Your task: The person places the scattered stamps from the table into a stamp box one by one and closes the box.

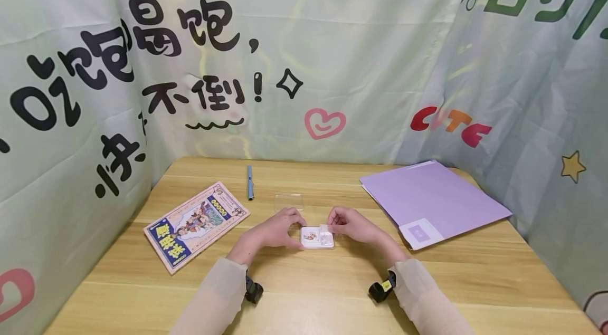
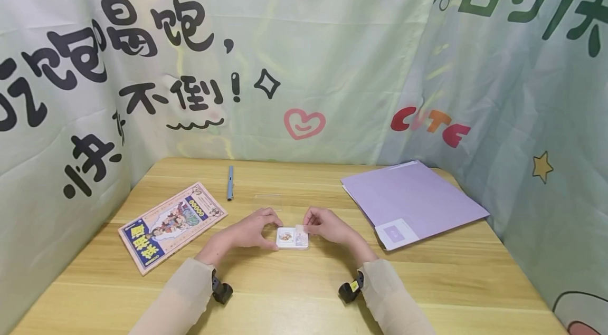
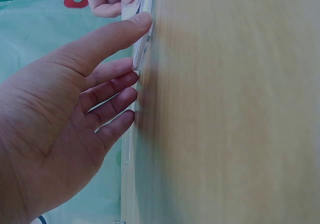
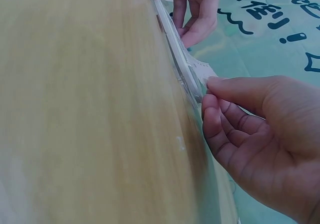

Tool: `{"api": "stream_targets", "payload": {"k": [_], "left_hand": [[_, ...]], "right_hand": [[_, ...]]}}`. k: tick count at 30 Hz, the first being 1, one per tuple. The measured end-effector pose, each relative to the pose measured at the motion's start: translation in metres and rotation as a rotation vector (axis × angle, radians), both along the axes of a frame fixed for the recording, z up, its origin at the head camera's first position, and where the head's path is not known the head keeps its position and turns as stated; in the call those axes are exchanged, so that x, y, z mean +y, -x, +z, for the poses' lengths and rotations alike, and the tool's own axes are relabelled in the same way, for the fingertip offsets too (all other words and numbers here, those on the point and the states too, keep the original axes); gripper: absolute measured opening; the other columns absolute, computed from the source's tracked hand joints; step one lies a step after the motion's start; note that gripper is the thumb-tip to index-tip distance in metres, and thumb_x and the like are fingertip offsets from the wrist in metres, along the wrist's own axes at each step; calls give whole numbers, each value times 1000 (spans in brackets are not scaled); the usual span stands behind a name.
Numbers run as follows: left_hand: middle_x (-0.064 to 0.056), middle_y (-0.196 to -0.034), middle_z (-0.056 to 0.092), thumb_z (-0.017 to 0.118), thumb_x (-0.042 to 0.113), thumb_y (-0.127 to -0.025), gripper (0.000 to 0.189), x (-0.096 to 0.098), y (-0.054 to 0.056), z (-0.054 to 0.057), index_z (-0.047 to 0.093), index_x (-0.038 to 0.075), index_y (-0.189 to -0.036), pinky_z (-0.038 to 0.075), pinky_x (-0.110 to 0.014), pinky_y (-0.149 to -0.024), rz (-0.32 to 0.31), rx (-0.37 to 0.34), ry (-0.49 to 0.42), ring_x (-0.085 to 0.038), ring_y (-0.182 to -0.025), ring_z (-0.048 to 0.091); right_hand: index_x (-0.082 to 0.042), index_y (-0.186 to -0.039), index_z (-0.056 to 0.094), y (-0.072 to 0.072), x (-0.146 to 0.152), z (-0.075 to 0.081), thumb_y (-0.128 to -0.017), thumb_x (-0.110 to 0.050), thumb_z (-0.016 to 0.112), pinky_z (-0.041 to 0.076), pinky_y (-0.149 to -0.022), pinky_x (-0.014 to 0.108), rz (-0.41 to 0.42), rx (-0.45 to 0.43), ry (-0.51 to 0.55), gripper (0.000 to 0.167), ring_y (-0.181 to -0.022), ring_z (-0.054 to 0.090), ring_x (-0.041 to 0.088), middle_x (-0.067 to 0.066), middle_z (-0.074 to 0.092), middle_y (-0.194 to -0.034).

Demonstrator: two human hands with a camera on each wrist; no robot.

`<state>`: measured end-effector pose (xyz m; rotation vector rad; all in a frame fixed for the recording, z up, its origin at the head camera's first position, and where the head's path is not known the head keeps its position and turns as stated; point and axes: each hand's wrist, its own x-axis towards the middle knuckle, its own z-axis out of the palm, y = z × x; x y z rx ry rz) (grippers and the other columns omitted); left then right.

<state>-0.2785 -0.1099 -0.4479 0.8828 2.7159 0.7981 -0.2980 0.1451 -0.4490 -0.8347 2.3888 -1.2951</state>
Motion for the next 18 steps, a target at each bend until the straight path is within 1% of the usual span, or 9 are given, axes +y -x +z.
{"api": "stream_targets", "payload": {"k": [6,18], "left_hand": [[-1,-119,56,84,29,-75,53,0,0,0,64,8,-120,44,-44,-108,-3,-2,-3,-20,-116,51],[-1,-118,56,84,30,-75,53,0,2,-3,64,10,-119,44,-45,-107,-3,0,-1,-21,-116,51]], "right_hand": [[2,-95,57,1,1,-3,-94,-3,61,48,-64,19,-8,7,-3,7,-73,54,12,10,59,-83],[2,-94,58,0,0,-5,-93,-2,61,47,-64,17,-14,17,-4,4,-73,53,10,7,58,-83]]}}
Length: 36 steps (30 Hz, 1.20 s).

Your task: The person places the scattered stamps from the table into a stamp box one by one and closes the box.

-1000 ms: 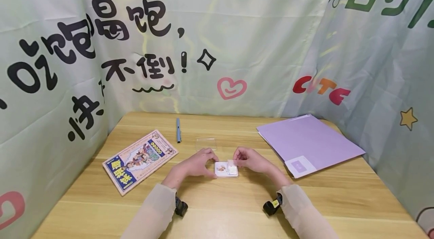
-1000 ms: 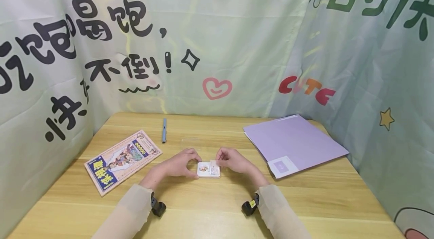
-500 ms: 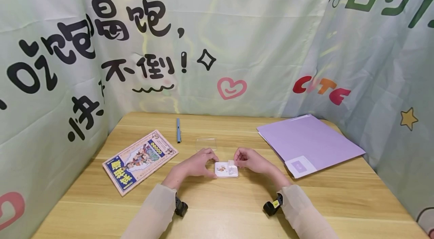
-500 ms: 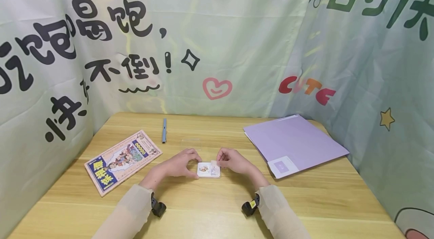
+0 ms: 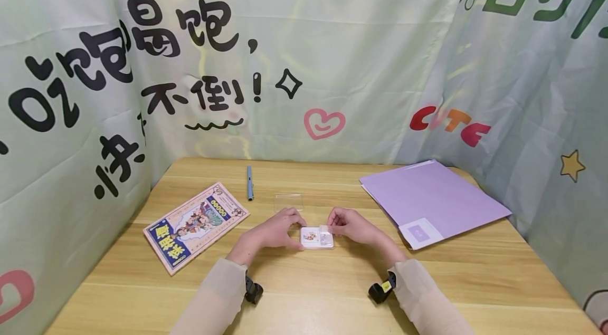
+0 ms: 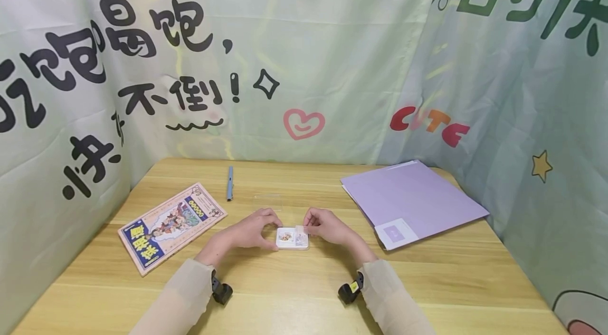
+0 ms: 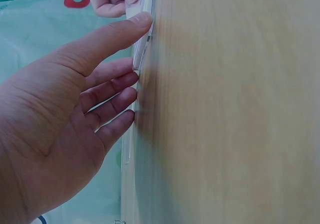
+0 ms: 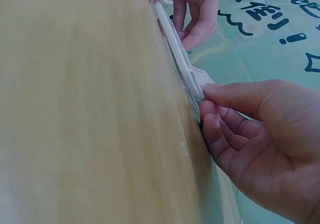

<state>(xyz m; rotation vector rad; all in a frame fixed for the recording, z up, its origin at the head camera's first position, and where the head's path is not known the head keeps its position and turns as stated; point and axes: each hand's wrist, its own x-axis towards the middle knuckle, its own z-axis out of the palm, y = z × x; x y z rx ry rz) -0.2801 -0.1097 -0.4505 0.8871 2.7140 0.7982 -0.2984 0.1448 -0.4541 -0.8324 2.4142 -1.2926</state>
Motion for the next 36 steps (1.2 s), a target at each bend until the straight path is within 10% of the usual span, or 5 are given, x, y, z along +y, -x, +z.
{"api": "stream_targets", "payload": {"k": [36], "left_hand": [[-3,-122,56,83,30,-76,53,0,-1,2,63,8,-120,43,-44,-109,-2,-3,2,-22,-119,52]], "right_hand": [[-4,-90,59,-3,-3,0,-91,-4,63,43,-65,17,-56,73,-76,5,-74,51,9,3,58,-81]]}}
